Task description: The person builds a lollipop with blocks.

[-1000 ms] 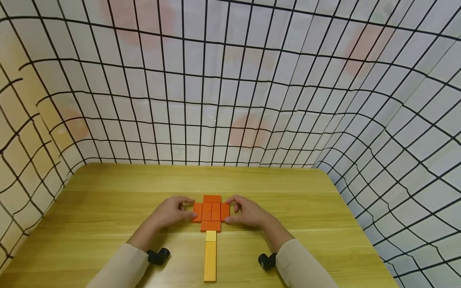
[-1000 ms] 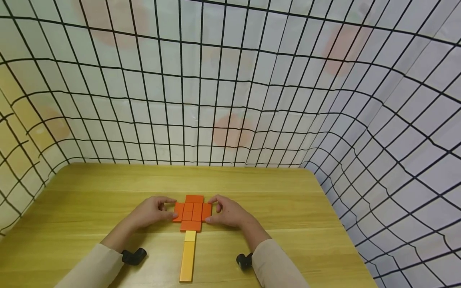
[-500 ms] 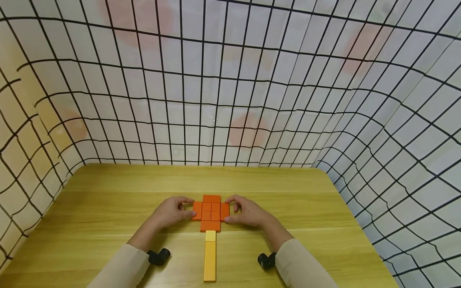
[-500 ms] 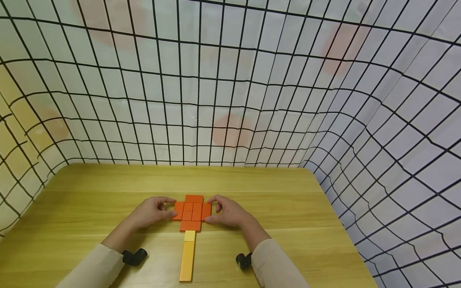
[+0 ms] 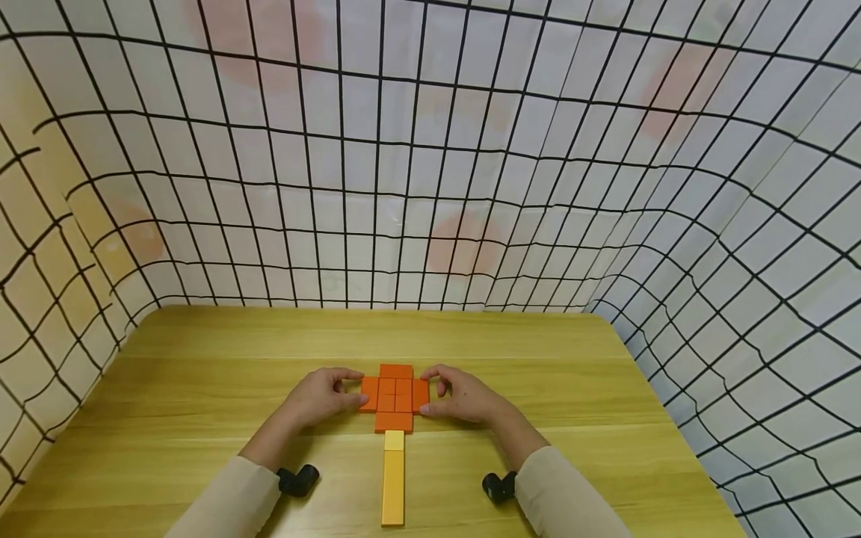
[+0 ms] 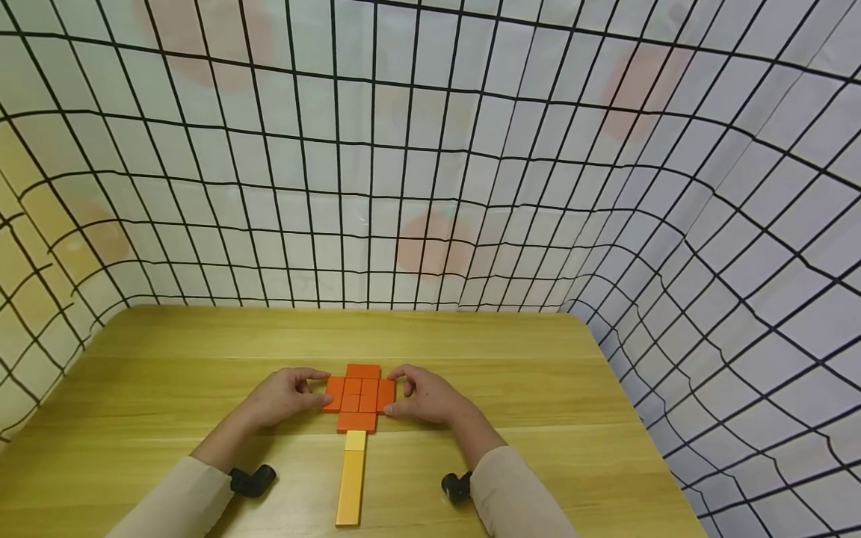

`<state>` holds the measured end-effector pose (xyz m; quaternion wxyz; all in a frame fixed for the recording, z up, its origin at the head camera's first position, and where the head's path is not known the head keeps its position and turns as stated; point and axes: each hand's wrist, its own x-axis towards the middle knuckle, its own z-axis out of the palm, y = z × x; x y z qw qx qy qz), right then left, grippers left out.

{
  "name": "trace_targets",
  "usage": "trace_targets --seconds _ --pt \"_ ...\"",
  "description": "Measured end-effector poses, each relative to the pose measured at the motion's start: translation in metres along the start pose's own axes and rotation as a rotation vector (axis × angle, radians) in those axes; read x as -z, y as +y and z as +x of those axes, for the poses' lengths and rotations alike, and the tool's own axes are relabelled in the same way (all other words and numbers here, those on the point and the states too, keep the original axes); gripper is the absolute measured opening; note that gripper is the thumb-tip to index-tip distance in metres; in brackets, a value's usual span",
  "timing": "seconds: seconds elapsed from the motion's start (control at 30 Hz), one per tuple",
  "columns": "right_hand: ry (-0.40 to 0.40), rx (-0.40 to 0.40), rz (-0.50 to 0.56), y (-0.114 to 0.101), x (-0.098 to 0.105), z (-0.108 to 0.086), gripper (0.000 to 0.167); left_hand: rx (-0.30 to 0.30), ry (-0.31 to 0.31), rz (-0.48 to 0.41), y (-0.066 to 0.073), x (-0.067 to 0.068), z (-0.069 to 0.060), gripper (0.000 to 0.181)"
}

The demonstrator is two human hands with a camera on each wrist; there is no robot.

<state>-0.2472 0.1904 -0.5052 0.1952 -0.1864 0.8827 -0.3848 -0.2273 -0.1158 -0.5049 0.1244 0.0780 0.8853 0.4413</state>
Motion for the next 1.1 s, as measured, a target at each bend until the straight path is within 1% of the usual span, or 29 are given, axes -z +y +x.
trace_targets --seconds 0.2,0.37,0.57,0.8,0.97,1.1 --pt "-0.003 0.0 0.003 -0.001 0.0 0.0 0.051 -0.01 0.0 0.001 -0.001 0.001 -0.002 0.048" --pt "-0.003 0.002 0.0 -0.002 0.0 0.001 0.051 -0.015 0.0 -0.003 -0.002 0.0 0.0 0.048" --pt "-0.003 0.011 0.008 -0.001 0.001 0.001 0.056 -0.008 0.006 -0.011 -0.001 0.0 0.0 0.05" --pt "0.01 -0.004 0.008 0.003 -0.001 -0.001 0.063 -0.006 0.016 -0.044 -0.003 0.0 -0.005 0.051" --pt "0.016 0.0 0.05 0.006 0.001 -0.007 0.065 -0.009 0.044 -0.023 -0.006 0.006 -0.011 0.049" --pt "0.018 0.007 0.096 0.01 0.006 -0.012 0.064 -0.017 0.046 -0.001 -0.015 0.016 -0.017 0.05"
